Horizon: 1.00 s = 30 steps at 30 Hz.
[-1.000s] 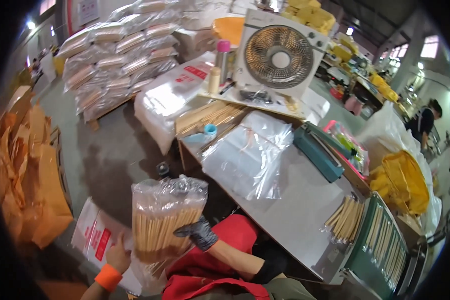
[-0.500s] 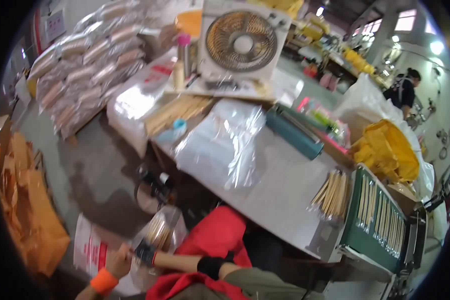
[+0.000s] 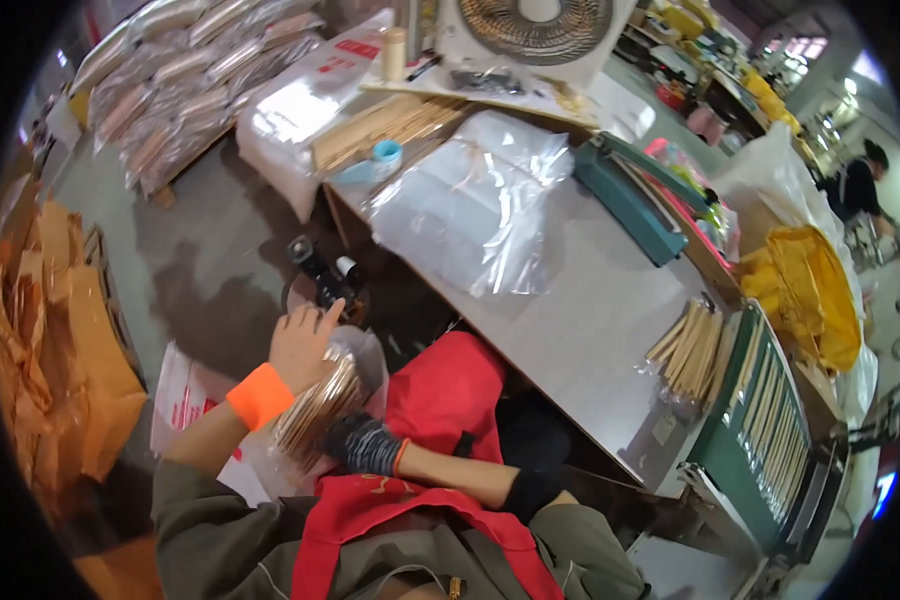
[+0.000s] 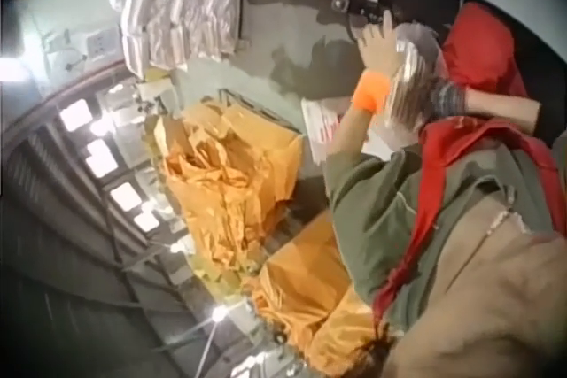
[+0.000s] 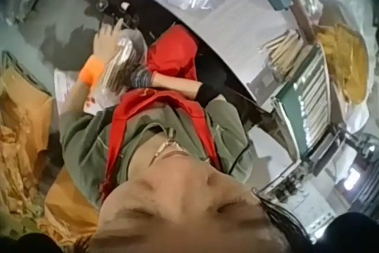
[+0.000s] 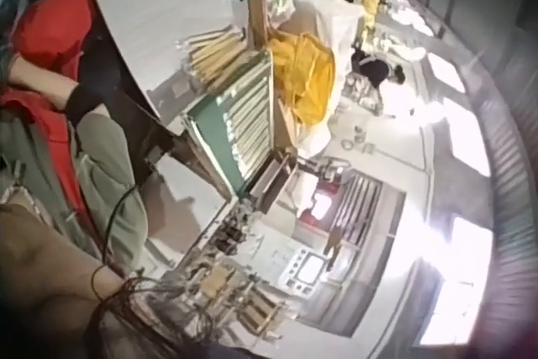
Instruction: Packaging bundles of wooden skewers into plastic bags, sealing them with a heat sealer, and stacking them on a pallet.
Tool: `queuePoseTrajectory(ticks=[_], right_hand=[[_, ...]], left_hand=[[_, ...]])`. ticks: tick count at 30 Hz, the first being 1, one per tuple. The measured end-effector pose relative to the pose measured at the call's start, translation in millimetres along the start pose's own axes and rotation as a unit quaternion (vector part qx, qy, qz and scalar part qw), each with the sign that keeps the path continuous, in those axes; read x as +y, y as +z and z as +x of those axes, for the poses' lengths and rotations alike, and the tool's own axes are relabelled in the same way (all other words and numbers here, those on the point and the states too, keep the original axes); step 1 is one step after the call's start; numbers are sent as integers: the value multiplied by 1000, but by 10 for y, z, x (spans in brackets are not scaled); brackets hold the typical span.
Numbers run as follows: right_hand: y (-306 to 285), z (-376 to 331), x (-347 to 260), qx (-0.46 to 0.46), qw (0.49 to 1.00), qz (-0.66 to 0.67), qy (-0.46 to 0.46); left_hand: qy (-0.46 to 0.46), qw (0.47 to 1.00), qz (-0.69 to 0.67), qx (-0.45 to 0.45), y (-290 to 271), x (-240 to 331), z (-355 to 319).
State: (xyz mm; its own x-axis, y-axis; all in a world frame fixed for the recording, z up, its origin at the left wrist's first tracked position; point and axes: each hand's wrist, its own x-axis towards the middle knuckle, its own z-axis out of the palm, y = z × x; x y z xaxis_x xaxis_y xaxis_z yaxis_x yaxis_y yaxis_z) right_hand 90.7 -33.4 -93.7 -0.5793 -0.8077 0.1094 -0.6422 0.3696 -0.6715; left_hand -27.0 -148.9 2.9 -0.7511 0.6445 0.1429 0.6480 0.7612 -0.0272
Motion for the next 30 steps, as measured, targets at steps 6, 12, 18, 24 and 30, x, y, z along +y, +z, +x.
queuePoseTrajectory(ticks=[6, 12, 18, 24, 30], right_hand=[[3, 165, -2, -110, 988, -19, 105], [185, 257, -103, 0, 971, -158, 177], [104, 69, 50, 86, 888, -314, 323], [-1320, -1489, 22, 116, 765, -485, 409], [-2328, -3566, 461, 498, 506, -429, 558]], left_hand=[[108, 982, -137, -72, 564, -279, -166], [40, 988, -133, -72, -394, -109, -668], [26, 994, -41, -98, 158, -211, -283], [215, 960, -66, -164, -6, 243, 121], [169, 866, -467, -66, -223, 1374, 1314]])
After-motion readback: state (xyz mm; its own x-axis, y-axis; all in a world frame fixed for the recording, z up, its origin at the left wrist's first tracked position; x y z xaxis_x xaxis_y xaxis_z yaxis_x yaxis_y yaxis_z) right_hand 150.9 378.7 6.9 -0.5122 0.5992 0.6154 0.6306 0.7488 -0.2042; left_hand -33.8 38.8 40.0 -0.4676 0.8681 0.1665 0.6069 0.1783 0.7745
